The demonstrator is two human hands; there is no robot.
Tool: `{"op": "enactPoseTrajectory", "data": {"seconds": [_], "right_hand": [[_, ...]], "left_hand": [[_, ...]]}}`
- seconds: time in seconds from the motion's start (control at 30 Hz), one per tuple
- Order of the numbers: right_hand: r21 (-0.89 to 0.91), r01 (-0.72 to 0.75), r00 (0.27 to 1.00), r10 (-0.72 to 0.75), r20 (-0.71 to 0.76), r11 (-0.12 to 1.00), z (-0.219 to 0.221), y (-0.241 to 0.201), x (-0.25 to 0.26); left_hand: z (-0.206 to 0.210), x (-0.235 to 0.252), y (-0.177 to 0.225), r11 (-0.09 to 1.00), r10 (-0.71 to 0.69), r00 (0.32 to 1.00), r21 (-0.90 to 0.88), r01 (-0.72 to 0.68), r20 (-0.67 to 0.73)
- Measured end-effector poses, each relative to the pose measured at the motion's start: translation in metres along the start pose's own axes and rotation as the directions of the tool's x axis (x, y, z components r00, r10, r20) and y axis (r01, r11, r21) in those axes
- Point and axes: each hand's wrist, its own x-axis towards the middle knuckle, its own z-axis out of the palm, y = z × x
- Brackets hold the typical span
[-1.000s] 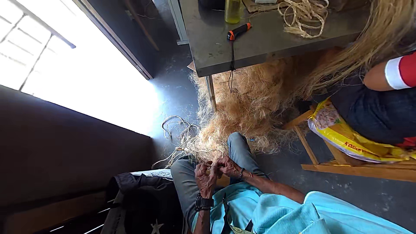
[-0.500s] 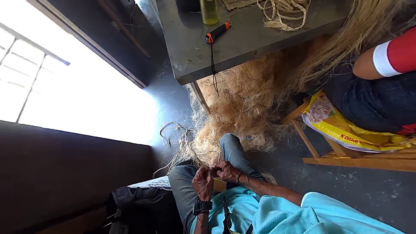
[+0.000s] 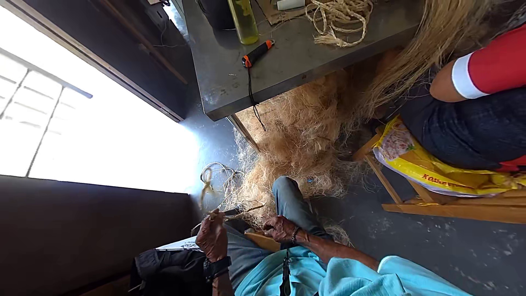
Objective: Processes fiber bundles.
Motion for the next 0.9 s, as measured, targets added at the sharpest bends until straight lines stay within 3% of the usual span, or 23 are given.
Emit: {"op": "enactPoseTrajectory", "data": {"seconds": [0.07, 0.17, 0.3, 0.53, 0.67, 0.77, 0.9], "right_hand": [[-0.001, 0.01, 1.0, -0.01, 0.0, 1.0, -0.002, 0.0, -0.003], [0.011, 0.014, 1.0, -0.014, 0.012, 1.0, -0.005, 0.001, -0.007], [0.038, 0.036, 0.999, -0.036, -0.002, 0.999, -0.008, 0.009, -0.01], [0.22, 0.226, 0.974, -0.221, -0.045, 0.949, -0.041, -0.012, -0.041], [0.248, 0.346, 0.932, -0.301, -0.203, 0.905, -0.067, -0.04, -0.058], [0.12, 0.445, 0.838, -0.365, -0.405, 0.888, -0.084, -0.065, -0.067], [0.065, 0.394, 0.772, -0.292, -0.564, 0.917, -0.102, -0.091, -0.071]], "left_hand": [[0.001, 0.006, 0.008, 0.969, -0.13, 0.991, -0.217, 0.12, -0.031], [0.007, 0.009, 0.024, 0.797, -0.406, 0.914, -0.495, 0.347, -0.012], [0.021, 0.008, 0.027, 0.656, -0.552, 0.832, -0.588, 0.473, 0.054], [0.047, 0.016, 0.064, 0.648, -0.456, 0.853, -0.563, 0.513, 0.251], [0.054, 0.026, 0.086, 0.616, -0.372, 0.859, -0.599, 0.512, 0.352], [0.057, 0.026, 0.102, 0.512, -0.327, 0.843, -0.669, 0.538, 0.428], [0.061, 0.017, 0.111, 0.362, -0.283, 0.799, -0.713, 0.601, 0.53]]}}
